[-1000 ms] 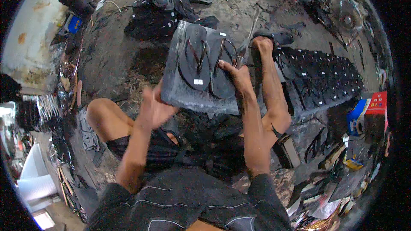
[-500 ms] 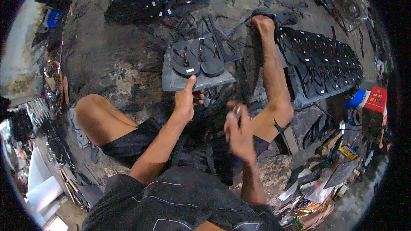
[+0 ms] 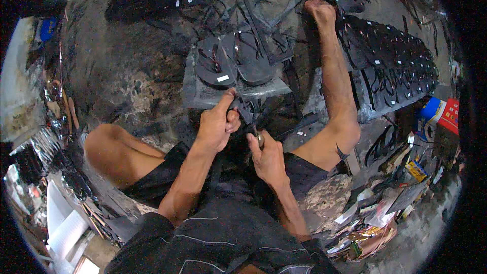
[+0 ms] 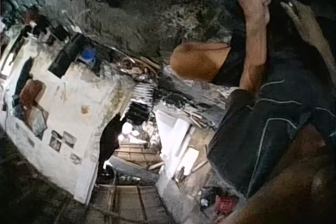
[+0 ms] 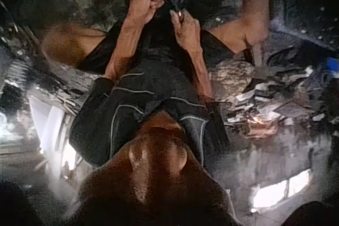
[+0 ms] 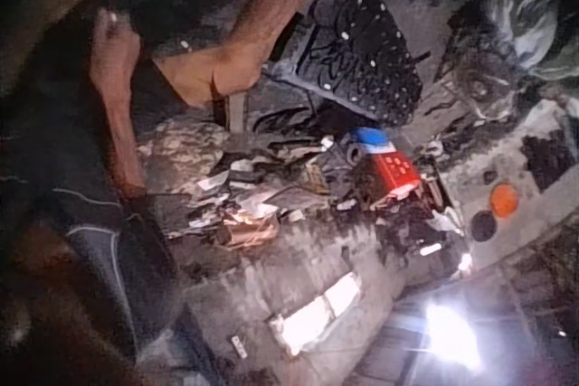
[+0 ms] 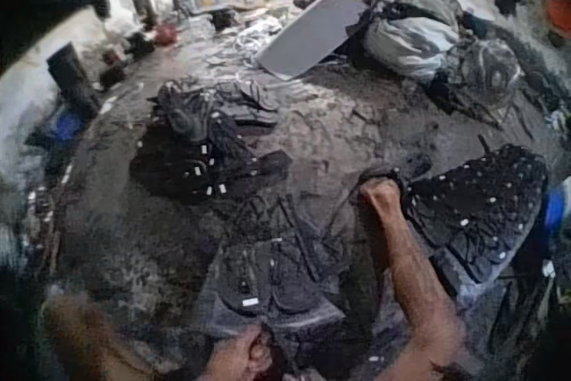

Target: The person sits on the floor and uses a knife to trim excess material from the edges of black flip-flops. They handle each sandal individually, cutting along the perimeter and placing finished items aside.

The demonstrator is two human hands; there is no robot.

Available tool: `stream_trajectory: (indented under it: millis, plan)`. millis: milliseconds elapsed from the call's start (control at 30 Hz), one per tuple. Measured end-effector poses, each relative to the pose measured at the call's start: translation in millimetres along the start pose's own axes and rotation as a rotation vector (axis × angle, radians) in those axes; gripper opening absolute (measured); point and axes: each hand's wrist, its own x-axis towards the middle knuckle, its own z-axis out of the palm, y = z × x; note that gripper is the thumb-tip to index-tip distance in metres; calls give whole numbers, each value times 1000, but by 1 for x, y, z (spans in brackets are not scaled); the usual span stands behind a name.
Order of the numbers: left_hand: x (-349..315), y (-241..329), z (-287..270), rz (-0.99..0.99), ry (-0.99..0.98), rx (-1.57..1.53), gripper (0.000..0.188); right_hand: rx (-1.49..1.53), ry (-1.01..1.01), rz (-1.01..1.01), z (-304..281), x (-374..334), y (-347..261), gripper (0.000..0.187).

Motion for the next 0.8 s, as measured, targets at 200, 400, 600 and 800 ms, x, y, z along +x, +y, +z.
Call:
stream_trajectory:
  millis: [200,400,600,800]
  plan:
    - [-7,6,1,0,-77,-14,32,-15,96,-34,21,48,13,40]
    - [-10,13,6,-26,-99,-34,34,29,56,-45,29,100,23,27]
    - [-9,6,3,-26,-167,-7,36,171,66,-314,59,145,82,19]
    - [-3,6,5,25,-188,41,37,38,-214,-278,57,194,134,22]
